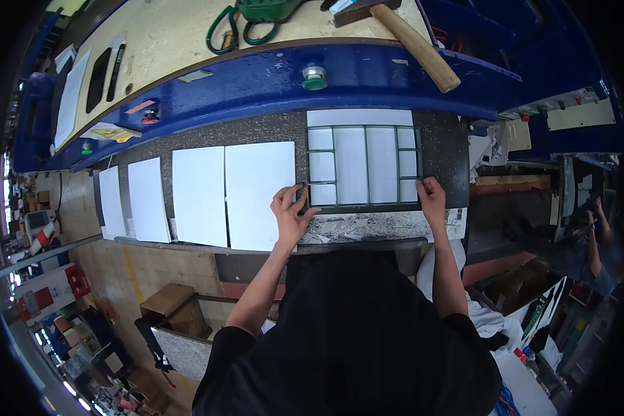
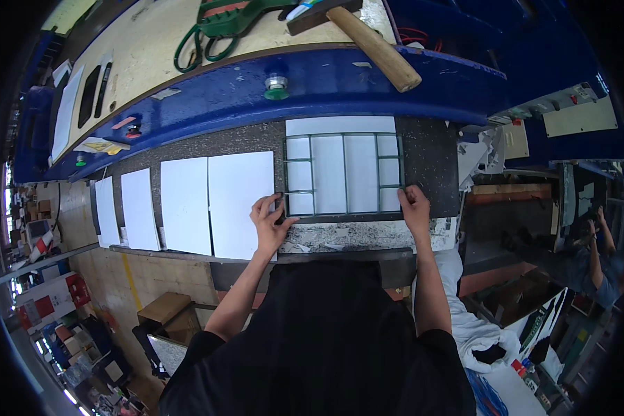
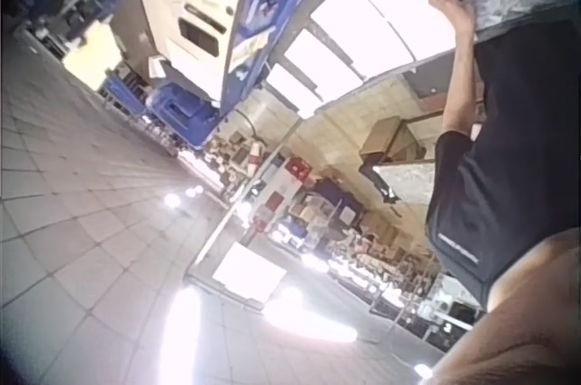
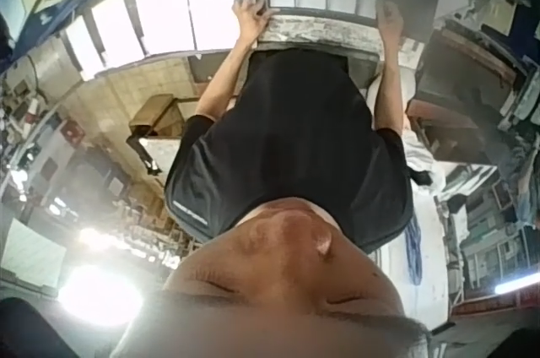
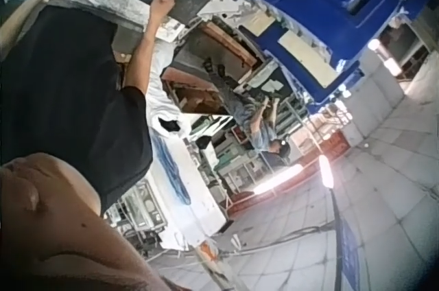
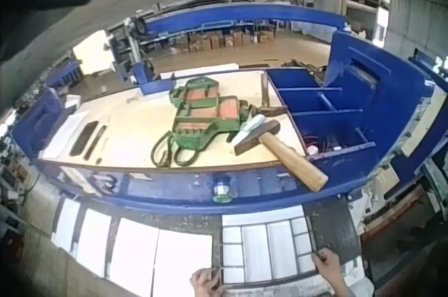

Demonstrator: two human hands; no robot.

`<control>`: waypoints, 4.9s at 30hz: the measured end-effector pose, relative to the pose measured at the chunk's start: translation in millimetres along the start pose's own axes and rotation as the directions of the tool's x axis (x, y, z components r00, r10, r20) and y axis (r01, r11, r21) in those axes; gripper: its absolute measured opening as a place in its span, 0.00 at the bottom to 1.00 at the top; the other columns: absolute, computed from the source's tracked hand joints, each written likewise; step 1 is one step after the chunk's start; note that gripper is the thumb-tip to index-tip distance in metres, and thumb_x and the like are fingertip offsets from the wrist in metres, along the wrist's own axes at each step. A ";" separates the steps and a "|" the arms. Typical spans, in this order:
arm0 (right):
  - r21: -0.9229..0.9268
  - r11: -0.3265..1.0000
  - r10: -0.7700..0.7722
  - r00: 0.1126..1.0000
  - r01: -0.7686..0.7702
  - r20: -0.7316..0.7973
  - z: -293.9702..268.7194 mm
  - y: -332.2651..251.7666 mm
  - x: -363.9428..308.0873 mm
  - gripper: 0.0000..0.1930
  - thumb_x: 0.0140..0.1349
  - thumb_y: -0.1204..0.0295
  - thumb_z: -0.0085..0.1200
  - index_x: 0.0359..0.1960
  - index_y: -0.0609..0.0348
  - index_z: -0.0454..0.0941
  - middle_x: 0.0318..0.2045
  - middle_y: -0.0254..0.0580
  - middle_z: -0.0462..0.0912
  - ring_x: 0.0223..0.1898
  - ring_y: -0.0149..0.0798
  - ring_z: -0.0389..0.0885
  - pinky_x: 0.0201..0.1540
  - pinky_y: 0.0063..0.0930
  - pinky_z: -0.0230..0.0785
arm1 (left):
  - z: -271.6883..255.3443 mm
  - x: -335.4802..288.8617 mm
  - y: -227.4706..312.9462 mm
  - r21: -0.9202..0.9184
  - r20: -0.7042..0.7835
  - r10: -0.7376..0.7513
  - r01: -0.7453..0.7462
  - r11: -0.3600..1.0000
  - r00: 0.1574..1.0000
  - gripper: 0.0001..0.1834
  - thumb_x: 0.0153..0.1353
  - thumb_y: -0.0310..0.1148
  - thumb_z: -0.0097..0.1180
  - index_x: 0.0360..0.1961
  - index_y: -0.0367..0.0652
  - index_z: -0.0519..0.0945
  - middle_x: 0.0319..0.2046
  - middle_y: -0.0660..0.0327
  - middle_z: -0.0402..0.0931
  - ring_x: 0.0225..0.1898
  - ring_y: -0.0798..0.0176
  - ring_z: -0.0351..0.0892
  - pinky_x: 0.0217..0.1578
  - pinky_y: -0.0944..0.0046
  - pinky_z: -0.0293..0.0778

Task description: Die-cut material using a hydraulic clicker press to manufacture shoe components.

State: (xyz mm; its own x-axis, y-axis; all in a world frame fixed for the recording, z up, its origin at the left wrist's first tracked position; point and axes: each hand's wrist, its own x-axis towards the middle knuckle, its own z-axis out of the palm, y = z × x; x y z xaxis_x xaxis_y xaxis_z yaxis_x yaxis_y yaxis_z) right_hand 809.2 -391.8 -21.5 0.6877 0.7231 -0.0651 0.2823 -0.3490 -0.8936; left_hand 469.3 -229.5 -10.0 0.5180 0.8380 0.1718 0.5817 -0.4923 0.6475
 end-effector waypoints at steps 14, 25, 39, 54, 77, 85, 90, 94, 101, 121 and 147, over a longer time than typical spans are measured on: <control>0.053 0.993 0.100 0.995 -0.101 0.027 -4.3 -10.7 -3.0 0.10 0.62 0.73 0.58 0.26 0.62 0.71 0.17 0.26 0.66 0.21 0.19 0.59 0.23 0.18 0.52 | -9.4 3.6 3.7 -0.040 0.115 -0.086 0.091 0.995 0.990 0.26 0.40 0.32 0.73 0.44 0.38 0.83 0.54 0.65 0.73 0.56 0.53 0.61 0.56 0.58 0.61; -0.047 0.992 0.120 0.992 -0.118 0.038 -3.4 -10.0 3.8 0.11 0.63 0.73 0.56 0.27 0.63 0.69 0.16 0.28 0.66 0.20 0.20 0.60 0.22 0.19 0.53 | 7.4 -4.5 8.3 0.064 0.039 -0.135 0.132 0.989 0.990 0.26 0.39 0.26 0.69 0.45 0.38 0.82 0.57 0.59 0.67 0.57 0.48 0.59 0.58 0.53 0.60; -0.041 0.997 0.061 0.997 -0.059 0.041 -4.2 -4.9 1.2 0.09 0.63 0.74 0.56 0.27 0.63 0.70 0.16 0.30 0.67 0.20 0.21 0.62 0.22 0.20 0.55 | 2.4 -3.3 7.3 -0.007 0.084 -0.152 0.154 0.988 0.985 0.25 0.40 0.24 0.67 0.45 0.39 0.83 0.56 0.62 0.69 0.56 0.51 0.59 0.57 0.56 0.61; -0.064 0.994 0.091 0.992 -0.086 0.092 -7.2 -6.6 1.7 0.10 0.62 0.75 0.56 0.26 0.61 0.68 0.16 0.28 0.65 0.20 0.20 0.59 0.22 0.19 0.52 | -1.5 -5.5 1.3 -0.046 0.131 -0.150 0.158 0.986 0.980 0.24 0.45 0.29 0.69 0.48 0.39 0.82 0.56 0.65 0.74 0.56 0.53 0.59 0.55 0.60 0.59; 0.013 0.995 0.095 0.989 -0.097 0.113 -6.2 -3.6 3.4 0.12 0.61 0.74 0.59 0.24 0.61 0.67 0.16 0.26 0.62 0.21 0.19 0.57 0.22 0.19 0.49 | 3.4 -7.1 -2.7 0.086 0.090 -0.086 0.078 0.993 0.992 0.25 0.43 0.27 0.69 0.47 0.40 0.82 0.56 0.67 0.76 0.57 0.54 0.61 0.51 0.60 0.60; 0.039 0.996 0.079 0.991 -0.084 0.110 -6.5 3.6 4.6 0.12 0.61 0.74 0.58 0.25 0.60 0.68 0.16 0.24 0.62 0.21 0.19 0.57 0.22 0.19 0.48 | 8.3 -11.0 -6.6 0.092 0.054 -0.021 0.016 0.996 0.998 0.25 0.43 0.28 0.69 0.47 0.39 0.82 0.55 0.66 0.76 0.56 0.56 0.66 0.50 0.60 0.60; 0.091 0.989 0.106 0.988 -0.117 0.110 -6.1 0.9 4.4 0.11 0.61 0.75 0.58 0.26 0.60 0.68 0.17 0.23 0.62 0.22 0.18 0.57 0.22 0.18 0.48 | 9.1 -11.6 -6.0 0.076 0.035 0.015 -0.018 0.997 0.999 0.25 0.42 0.27 0.69 0.46 0.38 0.82 0.55 0.65 0.76 0.55 0.56 0.67 0.50 0.60 0.61; 0.099 0.988 0.104 0.989 -0.115 0.104 -6.5 -2.1 3.9 0.10 0.61 0.75 0.58 0.26 0.61 0.69 0.17 0.23 0.63 0.22 0.18 0.57 0.23 0.17 0.49 | 8.7 -11.5 -5.3 0.075 0.033 0.026 -0.028 0.997 0.999 0.24 0.42 0.26 0.68 0.45 0.38 0.82 0.54 0.65 0.77 0.55 0.56 0.68 0.50 0.60 0.61; 0.134 0.981 0.129 0.989 -0.139 0.075 -3.9 -0.9 3.7 0.10 0.62 0.75 0.58 0.26 0.61 0.70 0.18 0.22 0.63 0.22 0.17 0.58 0.24 0.16 0.49 | 9.8 -10.9 -5.2 0.068 0.041 0.006 -0.009 0.998 0.999 0.23 0.41 0.26 0.68 0.43 0.38 0.83 0.54 0.64 0.77 0.55 0.56 0.68 0.51 0.60 0.61; 0.079 0.991 0.106 0.994 -0.106 -0.005 4.1 0.8 1.1 0.10 0.61 0.74 0.59 0.25 0.61 0.70 0.16 0.24 0.63 0.21 0.19 0.57 0.22 0.18 0.50 | 4.1 -3.2 6.3 0.051 0.098 -0.105 0.100 0.994 0.990 0.36 0.41 0.25 0.68 0.57 0.39 0.75 0.61 0.64 0.69 0.55 0.53 0.64 0.58 0.59 0.58; 0.299 0.891 -0.407 0.892 0.341 0.196 116.3 -226.4 92.4 0.12 0.65 0.68 0.56 0.29 0.65 0.77 0.18 0.28 0.73 0.22 0.18 0.67 0.24 0.16 0.60 | 30.8 18.0 27.9 -0.251 0.266 0.073 -0.004 0.968 0.961 0.07 0.57 0.35 0.57 0.30 0.44 0.82 0.30 0.57 0.80 0.37 0.52 0.78 0.39 0.57 0.74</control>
State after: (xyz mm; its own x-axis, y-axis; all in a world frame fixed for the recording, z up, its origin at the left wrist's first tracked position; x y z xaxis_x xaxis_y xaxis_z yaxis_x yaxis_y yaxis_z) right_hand 731.1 -176.6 123.1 0.3675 0.9041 0.2181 0.2860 0.1133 -0.9515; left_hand 514.2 -235.4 -11.7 0.7076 0.7065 0.0148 0.4036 -0.4212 0.8122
